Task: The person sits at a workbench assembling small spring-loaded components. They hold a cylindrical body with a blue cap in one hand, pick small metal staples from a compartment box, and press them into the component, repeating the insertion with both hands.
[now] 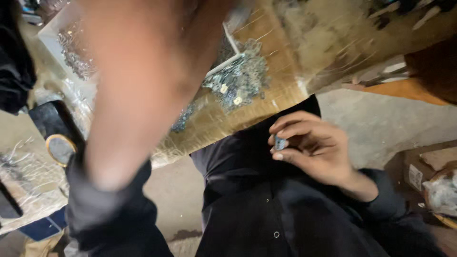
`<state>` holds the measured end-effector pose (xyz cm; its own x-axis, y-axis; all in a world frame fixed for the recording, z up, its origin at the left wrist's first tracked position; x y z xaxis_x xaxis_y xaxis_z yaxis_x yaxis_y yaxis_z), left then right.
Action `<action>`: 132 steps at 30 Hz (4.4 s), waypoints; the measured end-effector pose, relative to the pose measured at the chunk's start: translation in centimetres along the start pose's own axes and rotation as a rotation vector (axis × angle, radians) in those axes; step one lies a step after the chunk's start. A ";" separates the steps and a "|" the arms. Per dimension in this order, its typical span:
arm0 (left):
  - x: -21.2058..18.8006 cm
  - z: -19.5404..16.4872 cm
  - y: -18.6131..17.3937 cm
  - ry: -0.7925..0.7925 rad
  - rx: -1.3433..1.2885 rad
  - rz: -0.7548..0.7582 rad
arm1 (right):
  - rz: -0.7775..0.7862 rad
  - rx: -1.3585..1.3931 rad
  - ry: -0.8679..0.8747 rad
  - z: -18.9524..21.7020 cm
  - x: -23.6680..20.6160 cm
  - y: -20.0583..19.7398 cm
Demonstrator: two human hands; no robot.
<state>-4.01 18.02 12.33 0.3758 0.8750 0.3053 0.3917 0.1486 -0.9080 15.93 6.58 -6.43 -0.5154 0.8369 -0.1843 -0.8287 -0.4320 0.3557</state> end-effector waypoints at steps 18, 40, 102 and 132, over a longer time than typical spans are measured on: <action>-9.9 -4.5 8.8 -0.452 -0.351 -0.193 | -0.302 -0.007 -0.273 5.7 3.3 -4.6; -25.8 -1.9 5.0 -0.680 0.051 -0.176 | 0.235 0.179 0.211 -1.6 1.1 6.8; -19.2 -3.4 3.9 -0.351 -0.410 -0.321 | 0.257 -0.131 0.192 -0.3 2.6 7.3; -22.2 -1.9 5.7 -0.734 -0.422 -0.286 | 0.160 0.166 0.165 -0.1 2.4 5.2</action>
<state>-8.54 -1.46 0.88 -0.3587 0.9267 0.1119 0.7189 0.3508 -0.6002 10.34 6.33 -5.12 -0.6769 0.6904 -0.2552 -0.6935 -0.4821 0.5353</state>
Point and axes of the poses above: each hand's wrist, its own x-axis towards the middle knuckle, its own y-axis out of the palm, z = x × y, the point moved 9 cm from there along x, towards the middle knuckle, and after that the axes turned 1 degree about -z, right-handed, at the moved point
